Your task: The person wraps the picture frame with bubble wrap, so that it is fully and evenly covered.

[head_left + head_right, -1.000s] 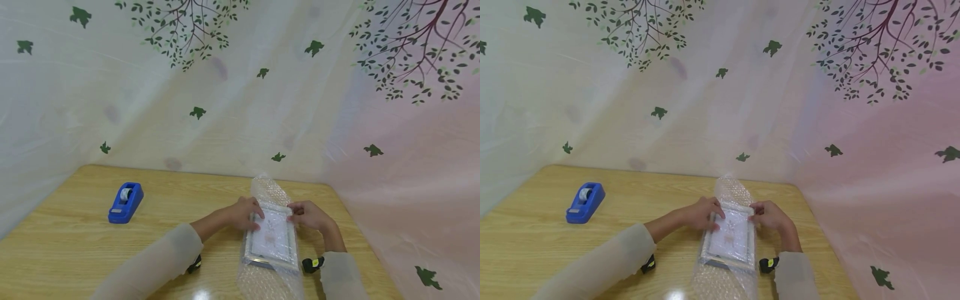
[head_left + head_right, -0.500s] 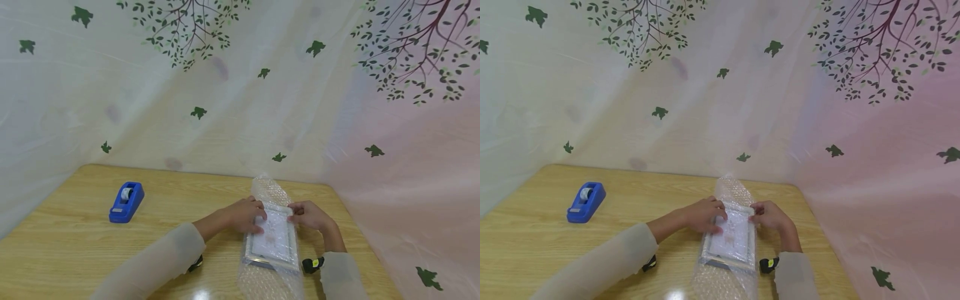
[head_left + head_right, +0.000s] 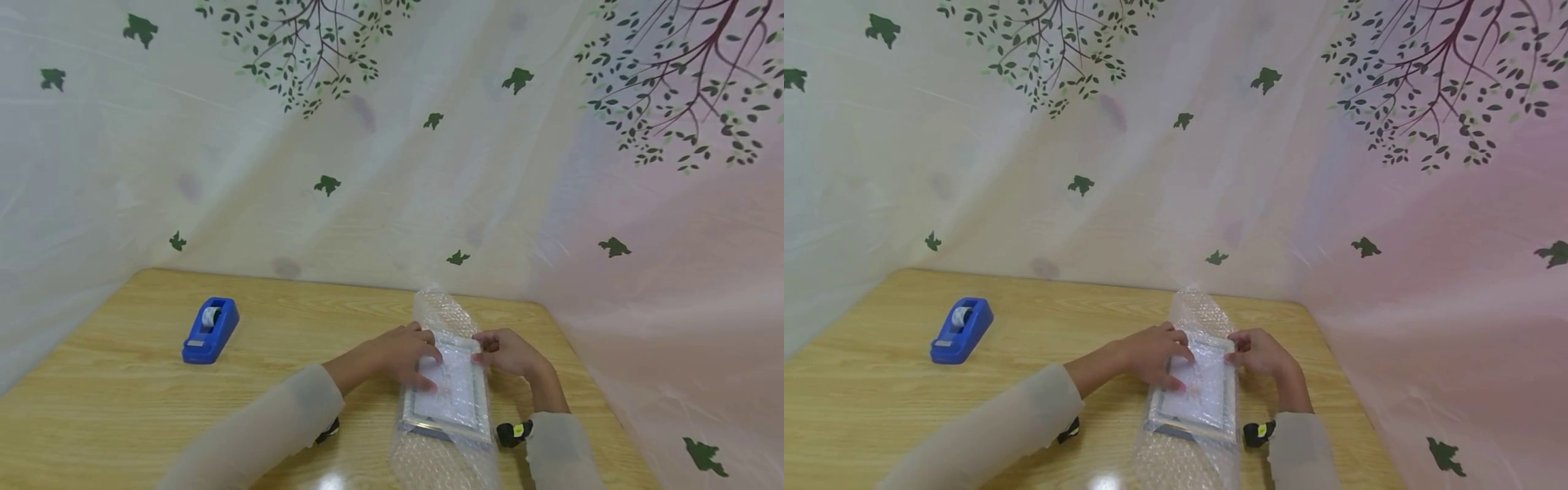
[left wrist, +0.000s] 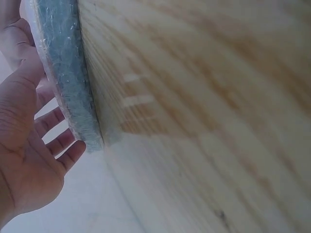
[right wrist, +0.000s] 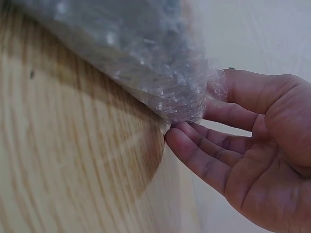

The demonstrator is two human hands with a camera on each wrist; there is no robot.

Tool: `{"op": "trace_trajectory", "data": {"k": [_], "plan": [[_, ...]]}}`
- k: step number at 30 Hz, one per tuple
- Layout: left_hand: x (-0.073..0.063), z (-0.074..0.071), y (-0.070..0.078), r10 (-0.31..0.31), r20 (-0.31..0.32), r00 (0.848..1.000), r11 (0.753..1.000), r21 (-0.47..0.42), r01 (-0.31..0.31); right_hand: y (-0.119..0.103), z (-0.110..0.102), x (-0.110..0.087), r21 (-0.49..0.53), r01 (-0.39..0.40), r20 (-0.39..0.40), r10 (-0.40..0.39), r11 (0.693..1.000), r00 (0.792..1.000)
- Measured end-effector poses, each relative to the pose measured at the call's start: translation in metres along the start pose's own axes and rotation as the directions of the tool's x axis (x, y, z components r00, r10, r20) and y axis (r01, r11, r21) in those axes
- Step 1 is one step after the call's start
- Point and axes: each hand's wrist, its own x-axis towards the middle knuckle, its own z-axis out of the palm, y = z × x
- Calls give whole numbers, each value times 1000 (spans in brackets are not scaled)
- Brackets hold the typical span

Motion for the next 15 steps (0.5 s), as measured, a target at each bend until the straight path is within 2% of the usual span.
{"op": "trace_trajectory", "data": {"k": [7,15], "plan": [[-2,-2,4,-23,12,1000,1000,3,23,3,-3,2,-26,24,18,-24,999,1000],[-1,-3,4,-21,24,999,1000,13,21,3,-12,4,-66,44,53,-40,997,998]]}}
